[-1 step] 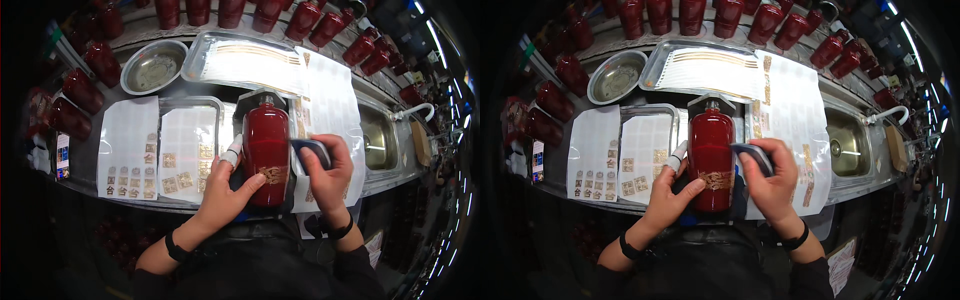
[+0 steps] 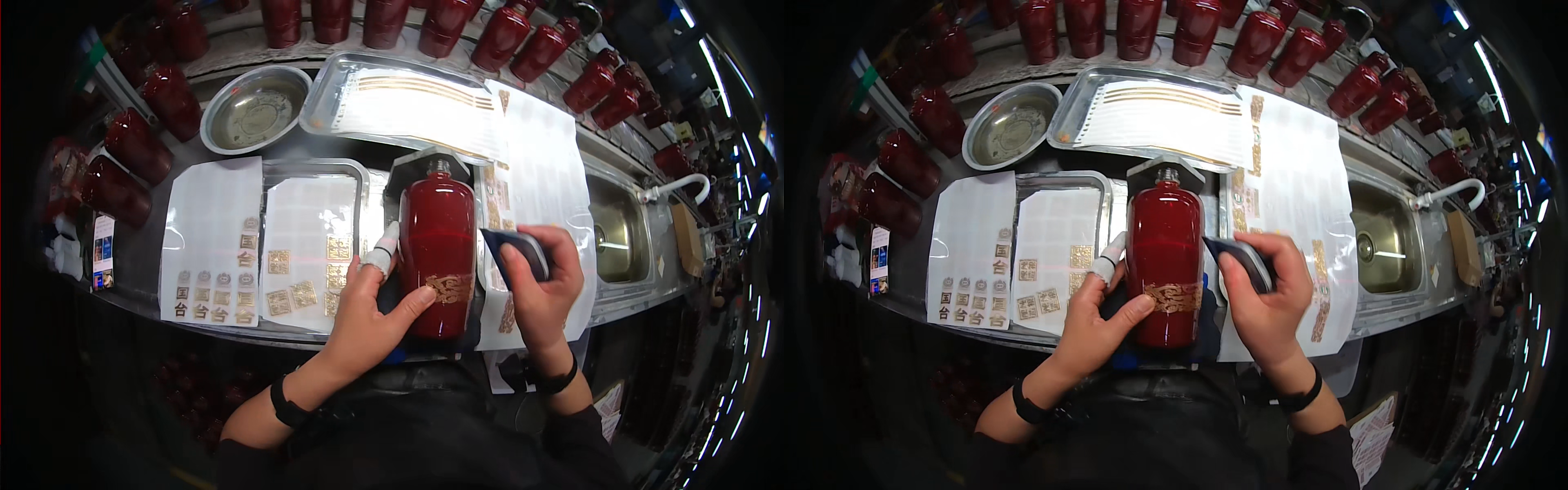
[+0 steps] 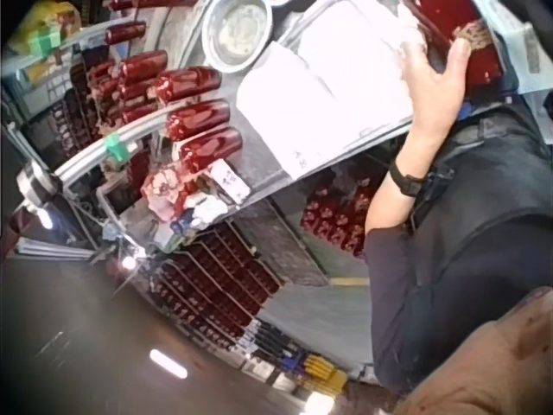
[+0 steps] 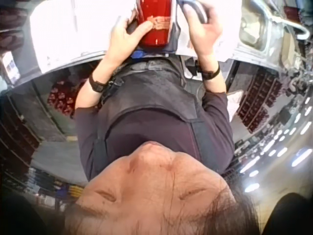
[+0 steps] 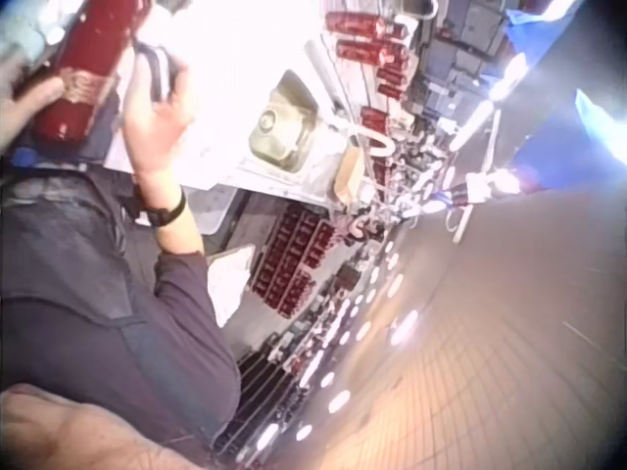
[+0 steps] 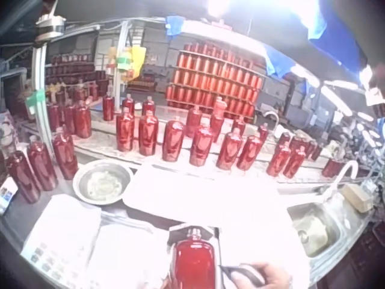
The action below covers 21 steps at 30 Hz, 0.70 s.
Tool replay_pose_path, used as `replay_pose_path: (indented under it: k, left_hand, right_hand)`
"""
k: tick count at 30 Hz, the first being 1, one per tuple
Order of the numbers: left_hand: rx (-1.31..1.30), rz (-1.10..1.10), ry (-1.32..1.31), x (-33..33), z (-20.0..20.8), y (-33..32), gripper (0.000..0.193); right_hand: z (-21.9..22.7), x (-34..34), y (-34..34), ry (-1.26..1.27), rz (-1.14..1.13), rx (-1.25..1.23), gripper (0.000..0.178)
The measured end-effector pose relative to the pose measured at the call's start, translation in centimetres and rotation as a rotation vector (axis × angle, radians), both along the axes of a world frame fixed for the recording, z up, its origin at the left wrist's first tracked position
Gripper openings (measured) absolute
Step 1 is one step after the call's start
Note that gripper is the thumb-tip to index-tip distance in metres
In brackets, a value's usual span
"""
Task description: Manually applying labels and decorative seals to red liquor bottles at a production line workstation.
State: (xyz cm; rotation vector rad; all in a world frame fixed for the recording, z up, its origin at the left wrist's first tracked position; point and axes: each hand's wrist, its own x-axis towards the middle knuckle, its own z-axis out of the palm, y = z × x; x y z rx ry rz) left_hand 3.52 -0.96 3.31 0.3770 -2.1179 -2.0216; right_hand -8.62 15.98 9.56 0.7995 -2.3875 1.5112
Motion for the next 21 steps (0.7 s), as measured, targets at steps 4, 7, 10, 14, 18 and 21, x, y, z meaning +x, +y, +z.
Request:
replay_pose_path:
  k: [4,7,10,14,18,21]
  left_hand:
    - [-0.053,0.027,0.027,0.3,0.0,0.2,0.079]
    - [-0.613,0.039,0.090,1.2,1.1,0.1,0.074]
    - [-0.908,-0.100,0.146,1.0,3.4,0.8,0.048]
    - [-0.999,-0.020,0.098,1.2,2.8,0.6,0.045]
    - [-0.983,0.023,0.080,2.3,1.6,0.4,0.047]
    - [-0.948,0.054,0.075,2.6,1.2,0.3,0.049]
  right_hand:
    - [0.7,3.4,1.2,0.095,0.299,0.138,0.021]
    - [-0.8,2.7,3.4,-0.056,0.067,0.045,0.022]
    - [-1.1,3.1,3.6,-0.321,-0.080,-0.204,0.025]
    - [-1.5,4.0,3.1,-0.063,0.088,0.052,0.023]
    - [-1.9,4.0,2.7,-0.056,0.054,-0.023,0.023]
    - [-0.7,3.8,1.2,0.127,0.230,0.112,0.032]
